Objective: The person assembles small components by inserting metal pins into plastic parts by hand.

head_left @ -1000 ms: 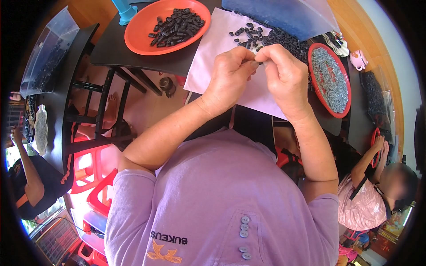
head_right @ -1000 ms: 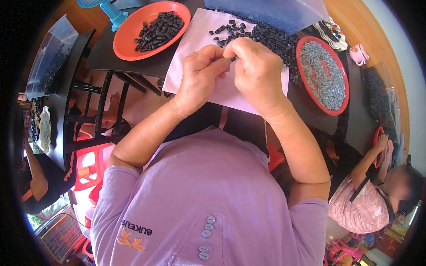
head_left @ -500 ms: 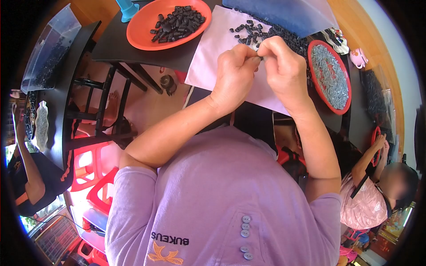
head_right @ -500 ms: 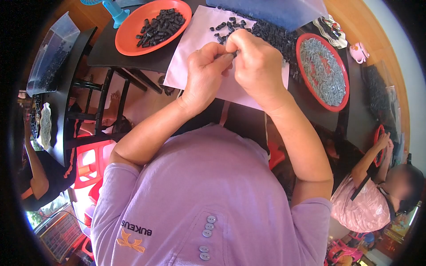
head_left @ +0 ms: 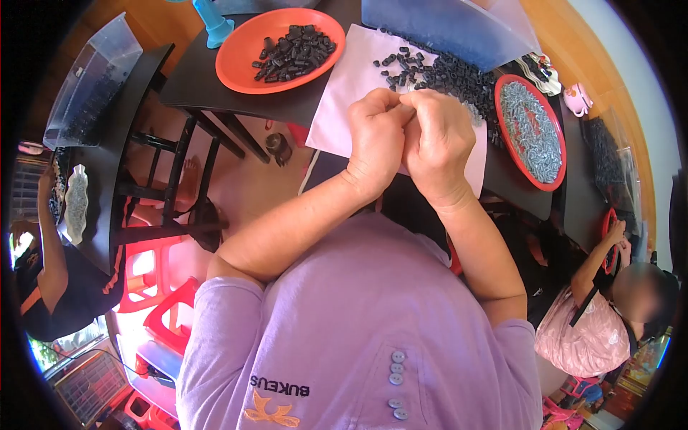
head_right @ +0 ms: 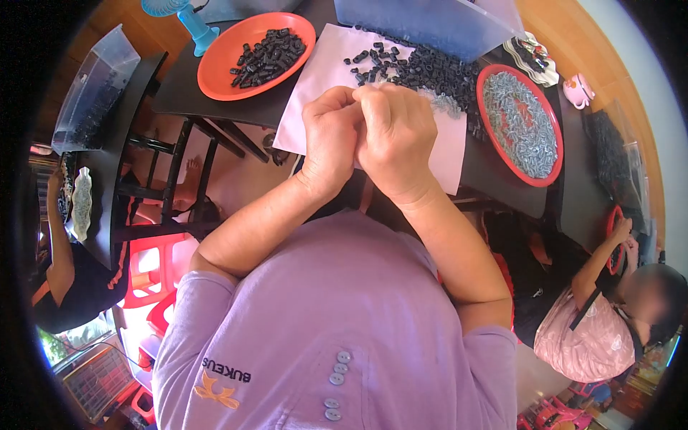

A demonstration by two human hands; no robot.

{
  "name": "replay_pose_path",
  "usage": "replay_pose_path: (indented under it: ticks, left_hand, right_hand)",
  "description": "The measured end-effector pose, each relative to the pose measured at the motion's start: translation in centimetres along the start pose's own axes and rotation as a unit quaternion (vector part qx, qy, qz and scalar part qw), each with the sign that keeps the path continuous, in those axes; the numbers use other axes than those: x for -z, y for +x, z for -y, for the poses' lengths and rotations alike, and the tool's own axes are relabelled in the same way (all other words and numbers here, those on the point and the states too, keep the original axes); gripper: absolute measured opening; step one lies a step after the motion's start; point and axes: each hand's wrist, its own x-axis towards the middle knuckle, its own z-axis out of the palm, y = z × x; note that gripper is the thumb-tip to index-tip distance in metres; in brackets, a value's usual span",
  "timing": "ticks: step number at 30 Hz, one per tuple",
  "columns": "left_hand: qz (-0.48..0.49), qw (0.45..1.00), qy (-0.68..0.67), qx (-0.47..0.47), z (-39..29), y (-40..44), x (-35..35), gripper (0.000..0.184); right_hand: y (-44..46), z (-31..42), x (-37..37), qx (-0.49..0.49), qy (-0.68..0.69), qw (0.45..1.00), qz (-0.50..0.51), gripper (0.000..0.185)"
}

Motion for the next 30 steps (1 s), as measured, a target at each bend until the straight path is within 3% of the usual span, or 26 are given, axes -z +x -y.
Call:
replay_pose_path:
  ticks: [7, 19, 25, 30]
  left_hand:
    - [-0.017, 0.994, -0.065, 0.089, -1.7, -0.7, -0.7, 0.012]
    - [-0.018, 0.995, -0.047, 0.087, -1.1, -0.7, -1.1, 0.012]
    - [0.026, 0.993, -0.013, 0.119, -2.0, -0.7, -0.3, 0.014]
    - [0.057, 0.990, 0.008, 0.129, -2.3, -0.5, 0.0, 0.014]
  right_hand:
    - [-0.2, -0.1, -0.3, 0.017, -0.007, 1.000, -0.020, 0.029]
    - [-0.4, -0.3, 0.3, -0.012, 0.038, 0.999, -0.029, 0.030]
    - [-1.3, -0.7, 1.0, -0.116, 0.137, 0.984, -0.002, 0.032]
    - [-1.5, -1.1, 0.9, -0.122, 0.147, 0.981, -0.021, 0.030]
